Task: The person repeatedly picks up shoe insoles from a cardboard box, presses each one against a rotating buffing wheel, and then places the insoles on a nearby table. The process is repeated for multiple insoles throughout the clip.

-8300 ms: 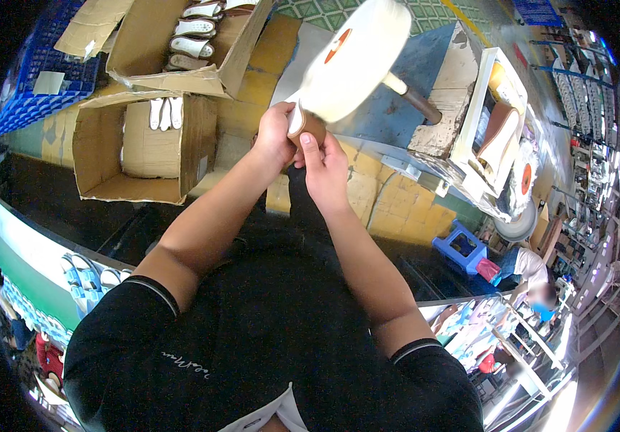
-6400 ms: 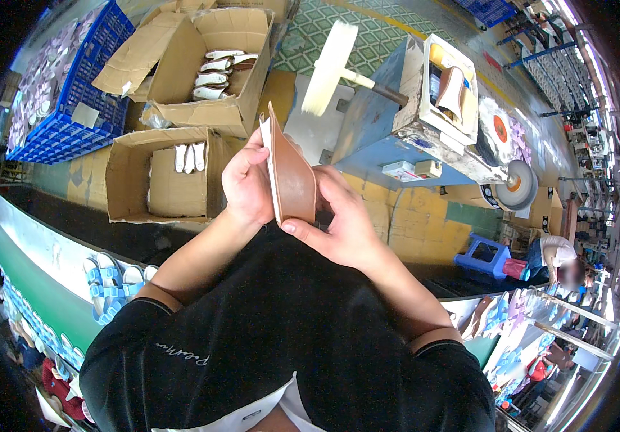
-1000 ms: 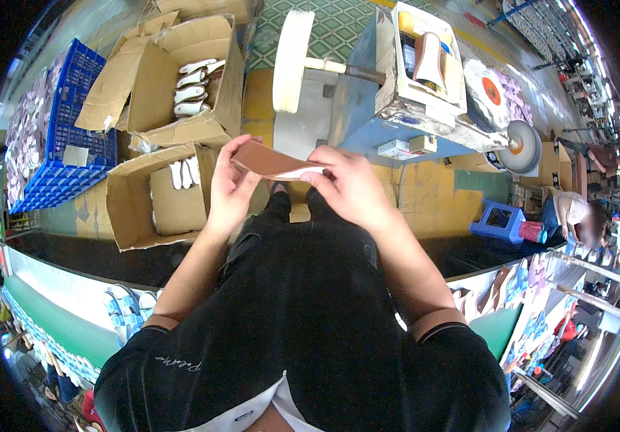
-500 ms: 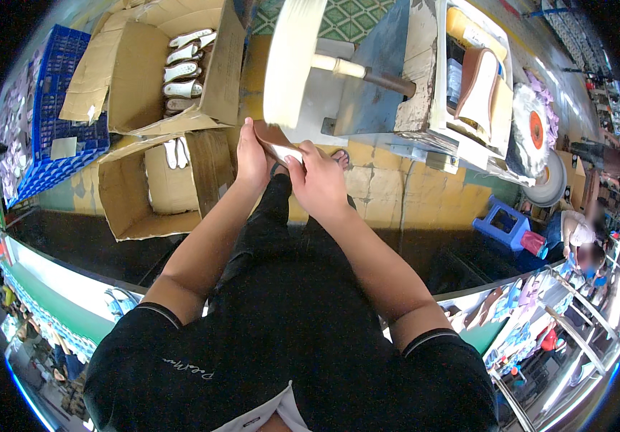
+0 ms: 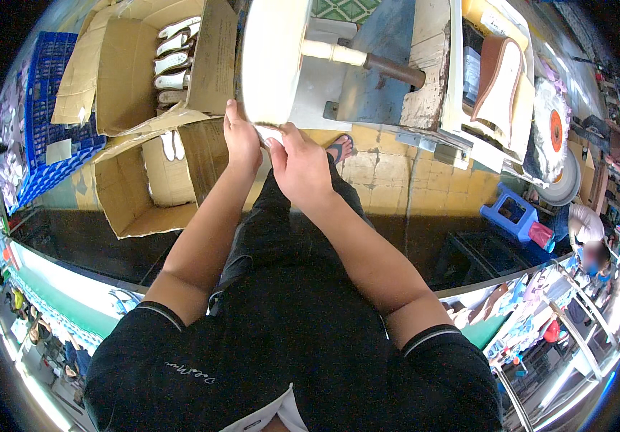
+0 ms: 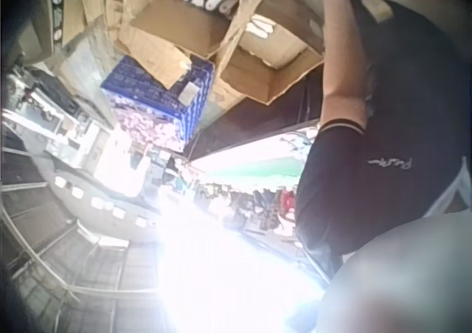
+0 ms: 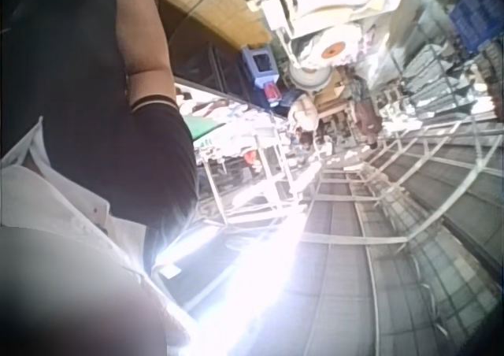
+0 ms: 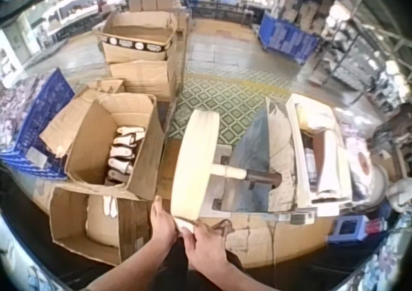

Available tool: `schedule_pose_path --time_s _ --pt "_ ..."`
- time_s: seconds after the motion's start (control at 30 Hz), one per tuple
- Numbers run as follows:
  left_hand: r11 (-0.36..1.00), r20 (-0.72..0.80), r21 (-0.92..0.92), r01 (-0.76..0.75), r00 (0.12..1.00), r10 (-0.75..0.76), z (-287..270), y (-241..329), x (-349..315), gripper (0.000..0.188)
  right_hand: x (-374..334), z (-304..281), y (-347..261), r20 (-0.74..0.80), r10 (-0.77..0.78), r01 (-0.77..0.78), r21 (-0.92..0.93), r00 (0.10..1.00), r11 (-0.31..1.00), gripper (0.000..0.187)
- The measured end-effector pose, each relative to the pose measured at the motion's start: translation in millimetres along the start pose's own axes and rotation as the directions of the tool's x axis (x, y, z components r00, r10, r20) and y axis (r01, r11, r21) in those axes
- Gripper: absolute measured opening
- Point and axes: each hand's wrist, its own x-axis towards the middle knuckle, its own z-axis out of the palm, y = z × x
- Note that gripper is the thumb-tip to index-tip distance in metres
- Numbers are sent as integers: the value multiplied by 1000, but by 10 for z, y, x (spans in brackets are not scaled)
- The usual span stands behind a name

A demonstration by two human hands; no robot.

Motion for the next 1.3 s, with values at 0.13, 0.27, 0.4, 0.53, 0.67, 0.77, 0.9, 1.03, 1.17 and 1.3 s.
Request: schedule_pose_path --time_s 0.13,0.27,0.4,0.53,0.67,0.77,0.9,1.03,1.17,1.3 --pt "999 40 -44 -10 999 12 18 34 59 79 20 12 -45 -26 -16 17 50 1000 999 25" --pt "995 22 -62 -75 997 77 52 178 48 76 57 96 -72 -63 4 2 92 998 996 26" --pt "912 21 236 -335 940 340 30 471 5 64 10 173 -102 -66 147 -128 231 987 964 19" --pt "836 91 273 -475 878 469 -102 693 -207 53 -163 146 -142 -101 139 -105 288 985 952 18" --pt "791 125 230 -568 823 554 -355 683 -531 42 -356 11 -145 -15 174 -157 366 985 917 17" --pt "839 143 139 -526 849 508 -601 572 -783 32 -576 -210 -153 100 194 -218 419 976 882 15" --pt "873 433 -10 -488 785 444 -1193 617 -1101 24 -805 -642 -177 160 135 -184 344 978 921 10" --pt "997 879 -76 -21 471 77 -1537 897 -1252 76 -865 -1018 -304 141 -99 53 300 985 953 15" --pt "982 940 135 130 297 -169 -1486 937 -1599 81 -805 -1066 -445 289 -180 33 448 940 893 25" --pt "962 937 189 198 256 -236 -1419 896 -1805 73 -837 -774 -451 259 -57 -64 437 964 897 36"
